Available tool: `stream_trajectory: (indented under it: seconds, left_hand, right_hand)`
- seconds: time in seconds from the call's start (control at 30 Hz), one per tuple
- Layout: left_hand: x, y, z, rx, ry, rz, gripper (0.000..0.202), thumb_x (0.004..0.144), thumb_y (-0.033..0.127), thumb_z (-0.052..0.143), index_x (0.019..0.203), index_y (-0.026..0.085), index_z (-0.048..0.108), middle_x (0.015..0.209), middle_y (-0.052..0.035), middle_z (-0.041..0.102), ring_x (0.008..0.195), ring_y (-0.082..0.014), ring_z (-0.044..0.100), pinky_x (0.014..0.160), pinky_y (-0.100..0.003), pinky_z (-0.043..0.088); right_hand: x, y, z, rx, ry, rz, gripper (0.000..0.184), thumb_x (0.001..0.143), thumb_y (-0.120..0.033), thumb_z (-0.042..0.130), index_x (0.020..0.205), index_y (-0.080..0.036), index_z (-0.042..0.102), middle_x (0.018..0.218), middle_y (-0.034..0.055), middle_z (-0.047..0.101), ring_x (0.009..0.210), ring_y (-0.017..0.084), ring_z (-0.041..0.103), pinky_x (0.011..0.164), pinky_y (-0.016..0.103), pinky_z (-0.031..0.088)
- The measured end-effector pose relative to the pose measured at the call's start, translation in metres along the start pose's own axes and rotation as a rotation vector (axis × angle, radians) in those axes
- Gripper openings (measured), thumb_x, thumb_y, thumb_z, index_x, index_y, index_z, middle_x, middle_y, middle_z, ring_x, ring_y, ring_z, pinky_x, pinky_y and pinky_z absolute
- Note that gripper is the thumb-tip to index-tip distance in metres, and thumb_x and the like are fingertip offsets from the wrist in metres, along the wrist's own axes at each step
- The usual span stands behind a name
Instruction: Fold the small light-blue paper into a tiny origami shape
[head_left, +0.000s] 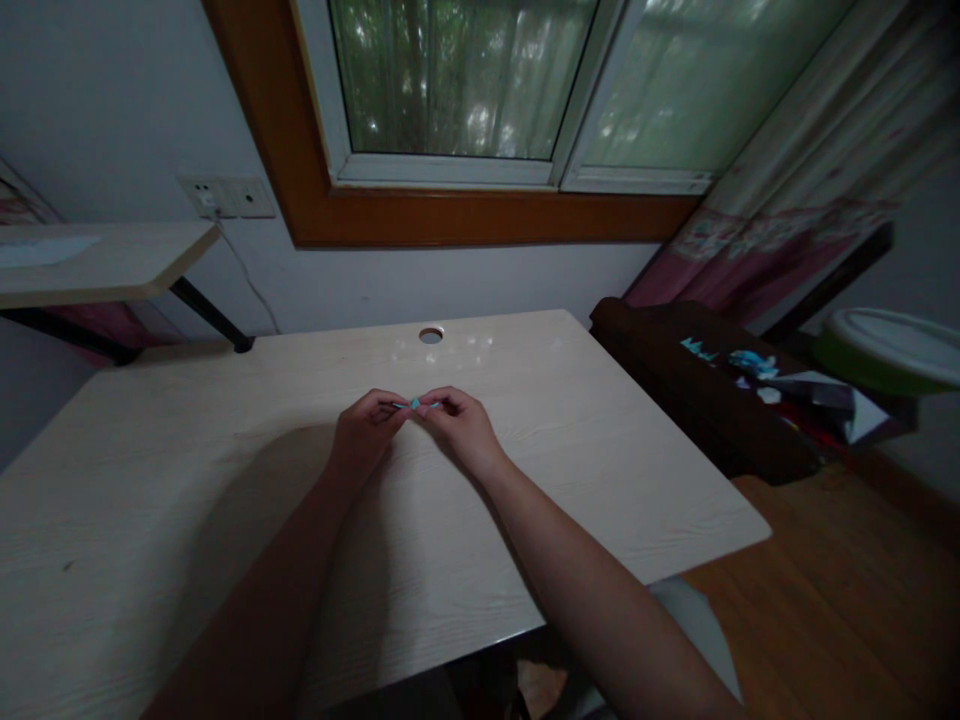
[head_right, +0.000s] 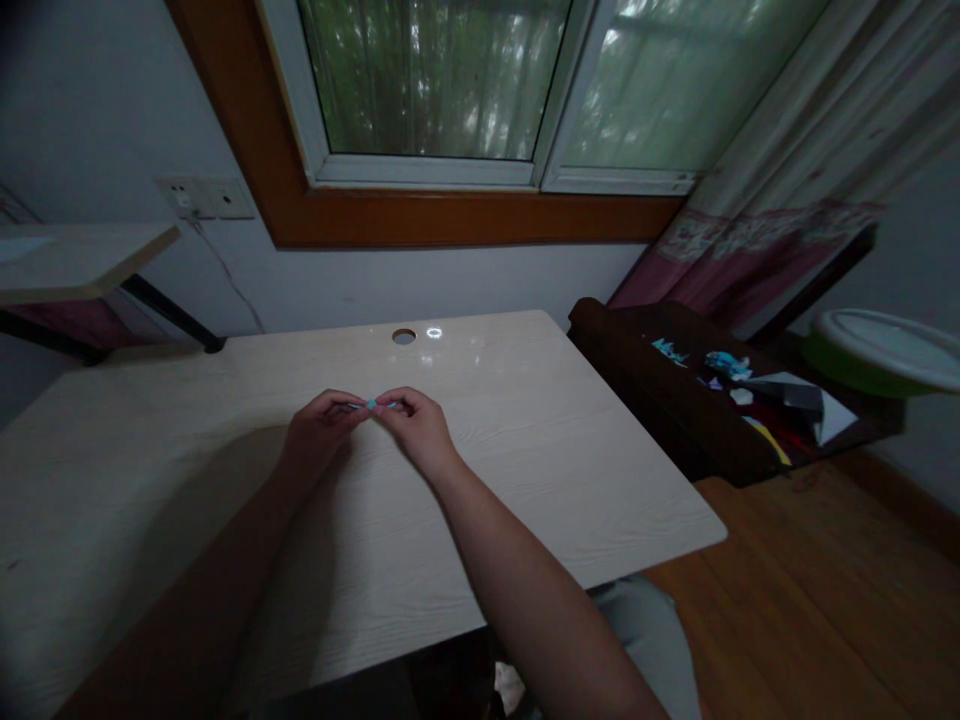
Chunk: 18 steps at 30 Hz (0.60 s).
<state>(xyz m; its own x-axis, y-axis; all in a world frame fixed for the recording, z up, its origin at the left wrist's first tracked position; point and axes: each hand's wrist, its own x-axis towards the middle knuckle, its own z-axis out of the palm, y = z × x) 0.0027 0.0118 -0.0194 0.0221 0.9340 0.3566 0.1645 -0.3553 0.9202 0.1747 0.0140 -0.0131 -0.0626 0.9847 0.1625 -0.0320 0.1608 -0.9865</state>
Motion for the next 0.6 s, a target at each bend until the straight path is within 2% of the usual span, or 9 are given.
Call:
stream_trajectory:
  seconds: [0.13,0.4,0.6]
  left_hand:
    - [0.001,-0.001,0.001,-0.012,0.010,-0.002,0.023,0.077,0.039,0.076,0.088,0.020,0.068,0.084,-0.0039,0.075,0.076,-0.0169,0.072,0.071,-0.028,0.058]
    - [0.000,0.011,-0.001,0.047,0.011,-0.003,0.022,0.077,0.039,0.076,0.086,0.020,0.070,0.084,-0.0040,0.076,0.076,-0.0175,0.073,0.071,-0.028,0.060]
    - [-0.001,0.008,-0.001,0.064,0.029,-0.011,0.020,0.078,0.037,0.076,0.086,0.020,0.072,0.086,-0.0042,0.077,0.078,-0.0180,0.073,0.074,-0.028,0.059]
  right_hand:
    - [0.001,0.004,-0.001,0.008,-0.009,0.007,0.027,0.071,-0.042,0.077,0.084,-0.020,0.071,0.073,0.0005,0.067,0.064,0.013,0.055,0.064,0.027,0.044]
    - [0.000,-0.001,0.000,0.030,0.008,0.028,0.027,0.069,-0.041,0.078,0.082,-0.019,0.069,0.073,0.0007,0.067,0.065,0.014,0.057,0.064,0.027,0.045]
    - [0.001,0.002,-0.001,0.022,0.007,0.029,0.026,0.069,-0.040,0.078,0.082,-0.019,0.069,0.073,0.0005,0.067,0.065,0.013,0.056,0.065,0.026,0.044]
